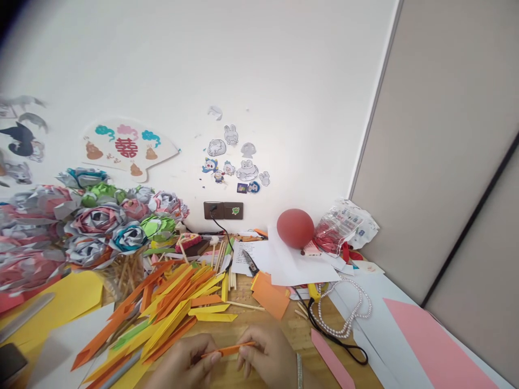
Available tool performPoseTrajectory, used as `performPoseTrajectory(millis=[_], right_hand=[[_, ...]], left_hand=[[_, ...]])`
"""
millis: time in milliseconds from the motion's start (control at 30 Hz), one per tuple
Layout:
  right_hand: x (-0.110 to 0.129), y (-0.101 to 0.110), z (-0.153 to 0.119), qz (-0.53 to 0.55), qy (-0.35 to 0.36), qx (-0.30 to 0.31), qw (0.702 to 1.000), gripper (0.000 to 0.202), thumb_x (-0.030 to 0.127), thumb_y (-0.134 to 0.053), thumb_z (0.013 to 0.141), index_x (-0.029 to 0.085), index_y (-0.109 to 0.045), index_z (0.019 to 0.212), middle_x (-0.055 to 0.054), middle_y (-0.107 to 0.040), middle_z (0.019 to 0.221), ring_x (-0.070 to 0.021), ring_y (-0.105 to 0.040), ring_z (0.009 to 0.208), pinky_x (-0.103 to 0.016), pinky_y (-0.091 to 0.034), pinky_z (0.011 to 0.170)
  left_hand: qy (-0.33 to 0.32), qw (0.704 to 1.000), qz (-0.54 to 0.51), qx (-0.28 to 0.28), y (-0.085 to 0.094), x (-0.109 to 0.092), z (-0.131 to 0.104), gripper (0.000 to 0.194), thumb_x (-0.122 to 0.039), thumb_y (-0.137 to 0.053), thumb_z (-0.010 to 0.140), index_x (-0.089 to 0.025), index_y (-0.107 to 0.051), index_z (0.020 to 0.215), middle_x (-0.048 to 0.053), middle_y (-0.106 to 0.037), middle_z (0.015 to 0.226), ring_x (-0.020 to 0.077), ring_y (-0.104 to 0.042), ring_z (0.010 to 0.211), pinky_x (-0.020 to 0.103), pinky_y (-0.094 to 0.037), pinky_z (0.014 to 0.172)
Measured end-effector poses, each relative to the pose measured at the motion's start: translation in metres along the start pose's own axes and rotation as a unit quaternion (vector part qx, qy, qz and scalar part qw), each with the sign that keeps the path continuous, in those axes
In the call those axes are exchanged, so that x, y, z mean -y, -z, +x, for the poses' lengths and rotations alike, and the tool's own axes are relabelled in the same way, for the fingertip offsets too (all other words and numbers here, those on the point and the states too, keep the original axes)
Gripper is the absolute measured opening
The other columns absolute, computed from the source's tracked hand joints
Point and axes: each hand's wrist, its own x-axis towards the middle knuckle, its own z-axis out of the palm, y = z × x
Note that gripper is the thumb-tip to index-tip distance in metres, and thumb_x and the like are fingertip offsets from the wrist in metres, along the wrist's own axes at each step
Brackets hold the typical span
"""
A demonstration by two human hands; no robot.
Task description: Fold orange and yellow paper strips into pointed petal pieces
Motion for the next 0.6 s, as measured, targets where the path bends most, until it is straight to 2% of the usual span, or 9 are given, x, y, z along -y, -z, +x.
performPoseTrajectory(millis=[133,200,367,500,600], right_hand=[[-0.001,0.002,0.001,0.026,-0.005,0.001,1.0,0.04,0.054,-0.054,0.081,0.015,-0.056,0.077,-0.003,-0.063,0.061,-0.0099,-0.055,0.044,-0.021,-0.044,0.047],[0.001,0.003,0.001,0.028,0.011,0.005,1.0,0.04,0.054,-0.051,0.083,0.015,-0.055,0.08,-0.004,-0.064,0.063,-0.0103,-0.056,0.044,-0.021,-0.045,0.047],[0.0,0.007,0.001,0.022,0.036,-0.004,0.999,0.04,0.054,-0.046,0.087,0.015,-0.055,0.082,-0.006,-0.066,0.066,-0.0126,-0.06,0.048,-0.023,-0.047,0.048],[-0.002,0.006,0.002,0.007,0.024,-0.01,1.0,0.043,0.056,-0.042,0.088,0.015,-0.053,0.086,-0.006,-0.066,0.066,-0.0138,-0.06,0.049,-0.024,-0.047,0.05],[-0.002,0.004,0.001,-0.018,0.025,-0.007,0.999,0.044,0.057,-0.039,0.088,0.015,-0.053,0.087,-0.006,-0.066,0.067,-0.0134,-0.059,0.048,-0.025,-0.047,0.051]], left_hand=[[0.041,0.989,-0.141,0.005,-0.006,0.009,0.003,0.044,-0.061,-0.054,0.067,-0.021,-0.042,0.054,-0.006,-0.049,0.045,0.0093,-0.038,0.043,0.021,-0.029,0.045],[0.041,0.978,-0.203,0.012,-0.008,0.013,0.006,0.051,-0.069,-0.058,0.062,-0.021,-0.042,0.054,-0.006,-0.049,0.043,0.0083,-0.039,0.04,0.02,-0.029,0.044],[0.028,0.946,-0.315,0.066,-0.01,0.018,0.012,0.059,-0.076,-0.061,0.055,-0.017,-0.052,0.061,0.001,-0.063,0.059,0.0106,-0.052,0.046,0.023,-0.039,0.052],[0.049,0.946,-0.32,0.023,-0.011,0.017,0.012,0.062,-0.079,-0.06,0.053,-0.018,-0.054,0.063,0.002,-0.065,0.063,0.013,-0.055,0.053,0.024,-0.041,0.057],[0.035,0.968,-0.247,-0.014,-0.01,0.012,0.006,0.058,-0.077,-0.046,0.067,-0.02,-0.051,0.062,0.0,-0.061,0.058,0.014,-0.053,0.055,0.024,-0.04,0.058]])
